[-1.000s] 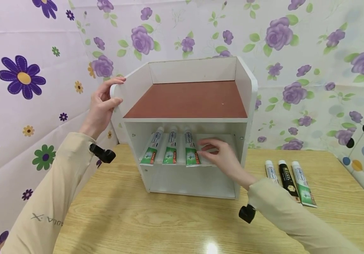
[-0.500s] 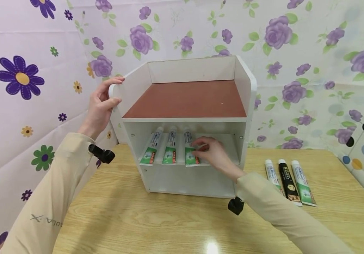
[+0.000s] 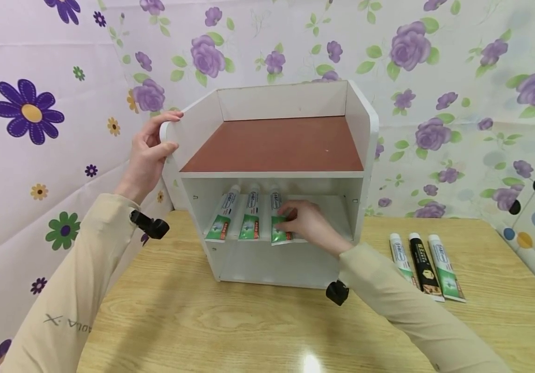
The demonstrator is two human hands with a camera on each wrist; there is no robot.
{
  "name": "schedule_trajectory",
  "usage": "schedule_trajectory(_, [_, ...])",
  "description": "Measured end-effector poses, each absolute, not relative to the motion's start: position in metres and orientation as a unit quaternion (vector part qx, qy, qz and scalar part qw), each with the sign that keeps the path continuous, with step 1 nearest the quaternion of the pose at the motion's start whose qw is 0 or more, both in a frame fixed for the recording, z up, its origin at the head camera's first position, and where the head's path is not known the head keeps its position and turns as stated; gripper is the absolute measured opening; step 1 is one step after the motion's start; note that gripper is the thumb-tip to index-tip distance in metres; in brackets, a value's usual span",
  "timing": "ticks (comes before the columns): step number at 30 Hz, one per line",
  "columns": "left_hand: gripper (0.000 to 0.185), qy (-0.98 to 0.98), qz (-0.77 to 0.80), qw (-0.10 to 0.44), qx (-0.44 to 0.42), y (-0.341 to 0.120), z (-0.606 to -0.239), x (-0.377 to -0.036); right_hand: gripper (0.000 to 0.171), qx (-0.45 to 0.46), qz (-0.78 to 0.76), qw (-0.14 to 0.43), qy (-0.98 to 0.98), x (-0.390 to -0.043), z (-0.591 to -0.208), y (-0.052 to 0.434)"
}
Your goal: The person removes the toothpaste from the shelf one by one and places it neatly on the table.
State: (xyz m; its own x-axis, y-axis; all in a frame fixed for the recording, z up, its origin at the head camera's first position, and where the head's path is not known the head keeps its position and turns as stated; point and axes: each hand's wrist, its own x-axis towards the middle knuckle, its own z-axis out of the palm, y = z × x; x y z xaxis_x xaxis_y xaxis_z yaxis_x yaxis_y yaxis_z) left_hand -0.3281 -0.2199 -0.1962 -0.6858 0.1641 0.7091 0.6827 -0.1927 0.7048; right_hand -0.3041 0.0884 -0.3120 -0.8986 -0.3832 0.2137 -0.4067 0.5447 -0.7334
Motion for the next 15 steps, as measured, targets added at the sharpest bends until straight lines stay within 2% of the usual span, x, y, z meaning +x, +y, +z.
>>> schedule_trajectory(6, [0.044, -0.604, -0.691, 0.19, -0.349, -0.22, -0.196, -0.329, 0.022, 0.234, 0.392, 0.001, -0.89, -0.303, -0.305, 0.081])
schedule_trajectory(15, [0.043, -0.603, -0.692, 0.188, -0.35, -0.22, -0.196, -0.329, 0.023, 0.21, 0.401, -0.012, -0.891, -0.303, -0.303, 0.074])
